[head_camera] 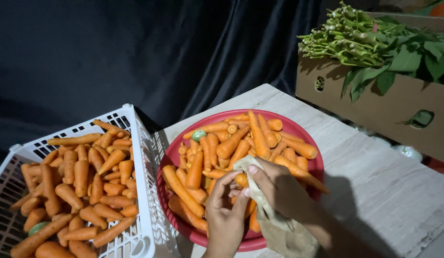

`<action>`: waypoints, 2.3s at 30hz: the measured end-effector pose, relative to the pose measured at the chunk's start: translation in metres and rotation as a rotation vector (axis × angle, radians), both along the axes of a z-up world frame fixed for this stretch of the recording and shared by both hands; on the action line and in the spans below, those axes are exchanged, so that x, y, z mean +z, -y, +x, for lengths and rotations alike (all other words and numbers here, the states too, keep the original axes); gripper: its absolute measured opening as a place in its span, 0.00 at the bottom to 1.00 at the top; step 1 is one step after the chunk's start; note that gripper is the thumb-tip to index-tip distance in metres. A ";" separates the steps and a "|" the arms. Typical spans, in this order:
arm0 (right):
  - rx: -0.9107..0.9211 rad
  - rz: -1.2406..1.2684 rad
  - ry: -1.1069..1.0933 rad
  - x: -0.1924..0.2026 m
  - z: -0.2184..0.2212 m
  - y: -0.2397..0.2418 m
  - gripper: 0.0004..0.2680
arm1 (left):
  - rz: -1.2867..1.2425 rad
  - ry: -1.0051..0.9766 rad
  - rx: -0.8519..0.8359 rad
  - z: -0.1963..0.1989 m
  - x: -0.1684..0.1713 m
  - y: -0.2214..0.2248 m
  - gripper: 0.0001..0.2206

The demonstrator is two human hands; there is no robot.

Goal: The person is cleaning individual carrots by wiping them with a cloth and then transferring them from a bowl to a storage crate.

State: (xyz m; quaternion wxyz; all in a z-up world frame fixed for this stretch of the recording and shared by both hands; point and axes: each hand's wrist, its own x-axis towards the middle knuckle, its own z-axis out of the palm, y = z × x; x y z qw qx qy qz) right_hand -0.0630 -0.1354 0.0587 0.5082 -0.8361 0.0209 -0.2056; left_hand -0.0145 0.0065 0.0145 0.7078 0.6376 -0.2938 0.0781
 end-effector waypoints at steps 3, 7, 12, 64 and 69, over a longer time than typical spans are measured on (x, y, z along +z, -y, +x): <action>-0.079 0.070 0.021 -0.014 0.008 0.006 0.13 | -0.100 -0.033 -0.070 0.001 -0.009 0.004 0.16; -0.143 0.147 -0.183 0.012 0.004 0.005 0.15 | -0.267 -0.059 -0.219 0.000 -0.006 0.007 0.14; -0.281 0.558 -0.474 0.068 -0.014 -0.019 0.13 | -0.394 -0.132 -0.329 0.003 -0.011 0.007 0.13; -0.091 0.340 0.037 -0.024 0.012 0.012 0.15 | -0.271 -0.132 0.102 0.012 0.032 0.007 0.12; -0.188 0.267 0.177 -0.001 -0.001 -0.011 0.17 | -0.338 0.077 0.357 0.036 0.043 -0.002 0.21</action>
